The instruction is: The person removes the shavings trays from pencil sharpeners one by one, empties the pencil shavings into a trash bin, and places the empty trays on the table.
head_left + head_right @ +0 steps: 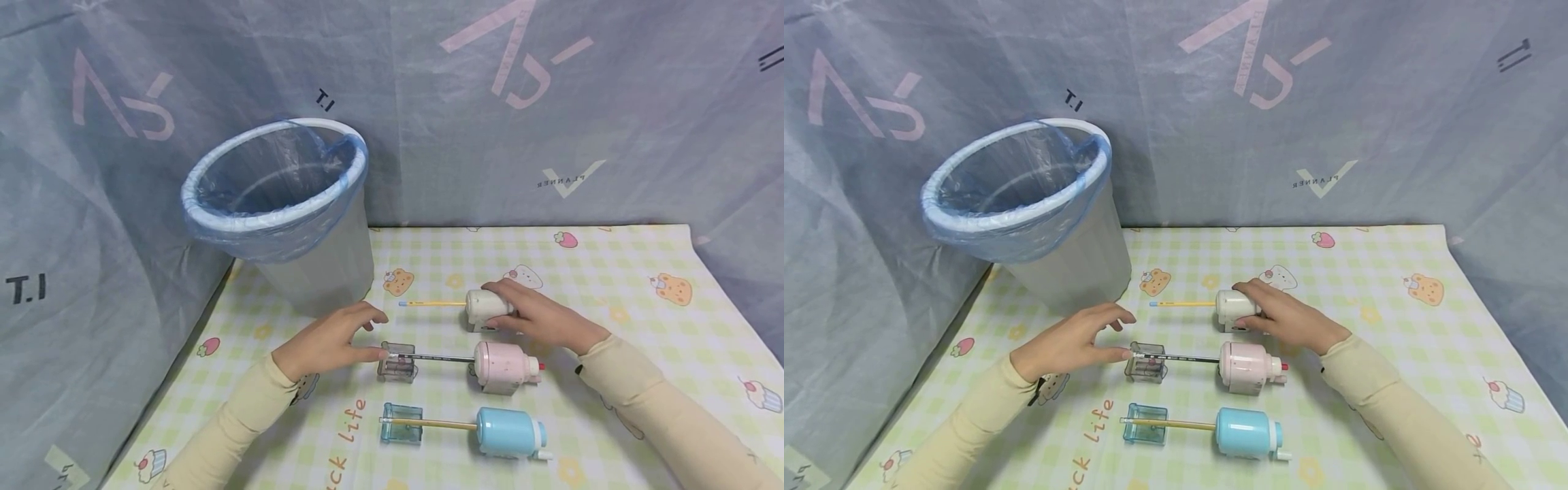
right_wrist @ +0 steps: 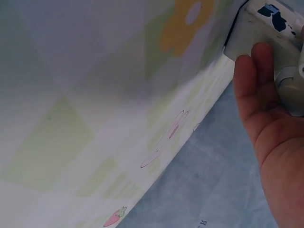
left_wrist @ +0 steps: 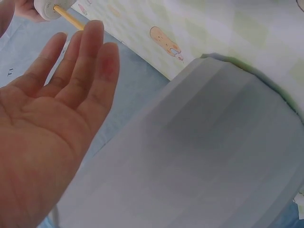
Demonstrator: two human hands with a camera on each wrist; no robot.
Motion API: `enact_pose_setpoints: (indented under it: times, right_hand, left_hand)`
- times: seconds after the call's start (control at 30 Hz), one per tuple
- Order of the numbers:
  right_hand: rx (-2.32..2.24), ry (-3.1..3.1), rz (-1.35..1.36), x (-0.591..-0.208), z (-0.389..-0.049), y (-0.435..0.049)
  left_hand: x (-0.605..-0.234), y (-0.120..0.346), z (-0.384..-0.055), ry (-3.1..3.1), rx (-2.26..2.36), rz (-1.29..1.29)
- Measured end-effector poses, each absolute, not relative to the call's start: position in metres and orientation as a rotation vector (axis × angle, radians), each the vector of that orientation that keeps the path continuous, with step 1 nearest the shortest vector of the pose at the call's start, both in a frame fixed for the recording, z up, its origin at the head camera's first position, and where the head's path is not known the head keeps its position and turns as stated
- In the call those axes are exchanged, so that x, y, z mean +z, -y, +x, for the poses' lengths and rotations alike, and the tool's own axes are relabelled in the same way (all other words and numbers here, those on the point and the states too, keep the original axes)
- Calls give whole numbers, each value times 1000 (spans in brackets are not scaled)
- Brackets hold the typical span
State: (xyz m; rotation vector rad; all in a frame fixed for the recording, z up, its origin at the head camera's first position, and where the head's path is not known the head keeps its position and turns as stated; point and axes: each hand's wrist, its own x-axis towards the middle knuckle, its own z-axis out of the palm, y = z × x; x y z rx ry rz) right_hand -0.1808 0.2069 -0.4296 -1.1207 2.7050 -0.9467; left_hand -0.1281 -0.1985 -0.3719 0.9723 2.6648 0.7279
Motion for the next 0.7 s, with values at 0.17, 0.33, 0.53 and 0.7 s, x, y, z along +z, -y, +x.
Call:
enact_pose_setpoints:
  times: [0.17, 0.33, 0.53, 0.7]
  right_hand:
    - [-967, -2713, -1090, -428, -178, -209]
    - [-995, -2724, -1055, -421, -174, -210]
    - [-1061, -2733, -1033, -407, -166, -214]
    - [-1071, -2743, -1054, -399, -160, -218]
  left_hand:
    - [-374, 198, -129, -2648, 741, 972]
    - [-374, 197, -130, -2638, 748, 959]
    - [-374, 193, -131, -2623, 752, 959]
    - [-374, 190, -132, -2627, 767, 957]
